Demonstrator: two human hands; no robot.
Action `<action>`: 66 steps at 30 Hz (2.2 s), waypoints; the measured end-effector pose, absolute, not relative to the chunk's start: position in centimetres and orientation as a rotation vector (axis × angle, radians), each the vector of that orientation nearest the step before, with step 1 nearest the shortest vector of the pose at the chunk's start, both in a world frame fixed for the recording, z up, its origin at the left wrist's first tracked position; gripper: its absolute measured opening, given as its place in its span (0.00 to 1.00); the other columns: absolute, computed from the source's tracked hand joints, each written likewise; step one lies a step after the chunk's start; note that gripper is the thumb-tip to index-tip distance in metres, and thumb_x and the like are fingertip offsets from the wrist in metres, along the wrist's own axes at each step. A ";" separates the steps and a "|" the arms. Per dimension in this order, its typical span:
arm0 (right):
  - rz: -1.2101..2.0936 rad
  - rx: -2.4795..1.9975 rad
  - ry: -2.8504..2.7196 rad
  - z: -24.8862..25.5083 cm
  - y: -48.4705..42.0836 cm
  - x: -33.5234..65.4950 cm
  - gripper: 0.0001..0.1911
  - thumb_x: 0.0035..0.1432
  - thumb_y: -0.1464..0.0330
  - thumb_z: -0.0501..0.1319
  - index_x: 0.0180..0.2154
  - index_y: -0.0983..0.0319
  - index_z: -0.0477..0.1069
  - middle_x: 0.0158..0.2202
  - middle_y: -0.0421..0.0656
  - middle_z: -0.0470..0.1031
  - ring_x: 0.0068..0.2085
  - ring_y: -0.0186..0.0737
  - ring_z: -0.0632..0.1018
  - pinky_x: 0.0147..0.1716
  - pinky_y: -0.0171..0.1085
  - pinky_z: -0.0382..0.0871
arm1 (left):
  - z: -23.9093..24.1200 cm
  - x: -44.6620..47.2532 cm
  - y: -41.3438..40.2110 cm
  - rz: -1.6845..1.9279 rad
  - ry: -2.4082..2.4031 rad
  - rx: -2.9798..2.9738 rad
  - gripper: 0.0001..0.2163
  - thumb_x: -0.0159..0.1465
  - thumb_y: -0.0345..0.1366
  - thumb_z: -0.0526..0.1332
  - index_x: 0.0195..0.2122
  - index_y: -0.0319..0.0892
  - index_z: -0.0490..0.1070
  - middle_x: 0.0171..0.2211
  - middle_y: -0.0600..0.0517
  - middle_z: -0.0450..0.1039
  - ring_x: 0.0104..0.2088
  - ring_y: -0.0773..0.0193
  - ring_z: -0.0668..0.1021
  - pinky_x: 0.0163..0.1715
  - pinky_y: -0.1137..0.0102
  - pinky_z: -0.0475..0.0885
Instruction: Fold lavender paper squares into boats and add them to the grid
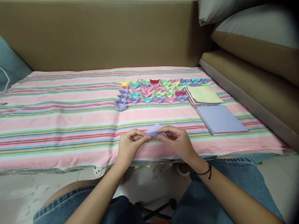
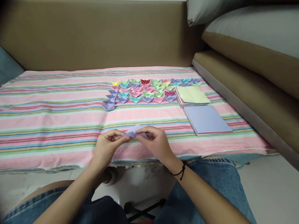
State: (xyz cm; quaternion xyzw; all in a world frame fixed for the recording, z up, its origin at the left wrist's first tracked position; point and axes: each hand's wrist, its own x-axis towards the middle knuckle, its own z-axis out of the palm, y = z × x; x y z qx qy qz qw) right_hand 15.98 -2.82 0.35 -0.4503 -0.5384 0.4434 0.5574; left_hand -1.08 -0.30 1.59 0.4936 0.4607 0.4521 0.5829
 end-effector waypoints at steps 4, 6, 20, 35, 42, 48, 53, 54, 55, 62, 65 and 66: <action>1.075 -1.048 -1.225 0.1 -2.8 15.7 0.04 0.48 0.69 0.66 0.31 0.59 0.76 0.33 0.42 0.78 0.35 0.41 0.79 0.34 0.39 0.75 | 1.6 -0.9 -0.6 1.075 1.082 1.120 0.11 0.43 0.33 0.72 0.25 0.39 0.72 0.19 0.55 0.75 0.22 0.68 0.77 0.25 0.76 0.71; 1.089 -1.040 -1.224 0.1 -2.7 15.7 0.04 0.48 0.69 0.66 0.31 0.59 0.76 0.32 0.42 0.78 0.35 0.41 0.79 0.34 0.39 0.75 | 1.5 -0.8 -0.6 1.101 1.068 1.115 0.11 0.44 0.33 0.72 0.26 0.40 0.71 0.19 0.55 0.75 0.23 0.68 0.77 0.26 0.76 0.70; 0.988 -1.108 -1.216 0.2 -2.7 15.2 0.03 0.46 0.68 0.67 0.27 0.60 0.75 0.27 0.41 0.76 0.31 0.39 0.76 0.29 0.36 0.71 | 1.5 -0.3 -0.9 1.072 1.177 1.178 0.11 0.45 0.36 0.71 0.21 0.38 0.70 0.19 0.55 0.73 0.22 0.70 0.73 0.24 0.76 0.67; 0.959 -1.233 -1.070 0.1 -2.3 15.3 0.05 0.44 0.66 0.67 0.23 0.60 0.74 0.25 0.40 0.76 0.29 0.40 0.77 0.29 0.38 0.71 | 1.4 -0.8 -0.6 1.037 1.075 1.059 0.09 0.45 0.36 0.71 0.23 0.38 0.74 0.21 0.53 0.76 0.24 0.68 0.76 0.29 0.73 0.72; 0.917 -1.245 -1.073 -0.1 -2.4 15.1 0.06 0.44 0.66 0.67 0.23 0.60 0.73 0.24 0.40 0.75 0.28 0.39 0.76 0.28 0.38 0.70 | 1.3 -0.6 -0.7 1.054 1.075 0.970 0.09 0.43 0.35 0.72 0.20 0.38 0.74 0.23 0.52 0.77 0.25 0.68 0.77 0.30 0.72 0.74; 0.965 -1.186 -1.029 -0.1 -2.5 15.0 0.10 0.43 0.66 0.68 0.27 0.60 0.69 0.25 0.39 0.74 0.27 0.37 0.75 0.26 0.36 0.69 | 1.1 -0.7 -0.8 1.056 1.094 1.018 0.08 0.44 0.35 0.72 0.20 0.38 0.74 0.24 0.51 0.77 0.25 0.67 0.77 0.30 0.72 0.74; 1.111 -1.129 -0.977 0.3 -2.4 15.2 0.21 0.42 0.66 0.70 0.36 0.58 0.61 0.27 0.38 0.78 0.27 0.38 0.77 0.27 0.35 0.70 | 1.2 -0.8 -0.8 1.052 1.106 1.059 0.09 0.44 0.36 0.72 0.20 0.38 0.74 0.25 0.50 0.78 0.26 0.65 0.77 0.30 0.70 0.74; 1.132 -1.134 -0.982 0.4 -2.4 15.3 0.22 0.42 0.65 0.70 0.37 0.57 0.60 0.27 0.38 0.78 0.27 0.38 0.77 0.27 0.35 0.71 | 1.2 -0.8 -0.8 1.051 1.113 1.061 0.09 0.44 0.36 0.72 0.20 0.38 0.74 0.25 0.50 0.78 0.26 0.65 0.78 0.30 0.70 0.74; 1.145 -1.142 -0.987 0.4 -2.4 15.3 0.23 0.43 0.64 0.69 0.38 0.57 0.60 0.27 0.38 0.79 0.27 0.38 0.78 0.27 0.36 0.70 | 1.2 -0.8 -0.8 1.048 1.117 1.063 0.09 0.44 0.36 0.72 0.20 0.38 0.74 0.25 0.50 0.78 0.26 0.65 0.78 0.30 0.70 0.74; 1.174 -1.176 -0.942 0.6 -2.5 15.5 0.22 0.41 0.65 0.70 0.37 0.58 0.62 0.24 0.38 0.79 0.25 0.38 0.78 0.26 0.35 0.69 | 1.0 -0.8 -0.8 1.040 1.105 1.071 0.08 0.45 0.35 0.71 0.20 0.38 0.74 0.26 0.50 0.78 0.26 0.65 0.78 0.31 0.71 0.74; 1.184 -1.200 -0.912 0.6 -2.4 15.6 0.22 0.40 0.64 0.70 0.37 0.58 0.64 0.24 0.38 0.78 0.26 0.39 0.78 0.27 0.36 0.69 | 1.0 -0.8 -0.8 1.034 1.110 1.077 0.08 0.45 0.35 0.71 0.20 0.38 0.74 0.25 0.50 0.78 0.26 0.64 0.78 0.31 0.70 0.74; 1.188 -1.205 -0.902 0.6 -2.4 15.6 0.23 0.39 0.64 0.71 0.37 0.58 0.64 0.24 0.38 0.78 0.25 0.39 0.78 0.27 0.36 0.69 | 1.0 -0.8 -0.8 1.032 1.109 1.078 0.08 0.45 0.35 0.71 0.20 0.38 0.73 0.25 0.50 0.78 0.26 0.65 0.78 0.31 0.70 0.74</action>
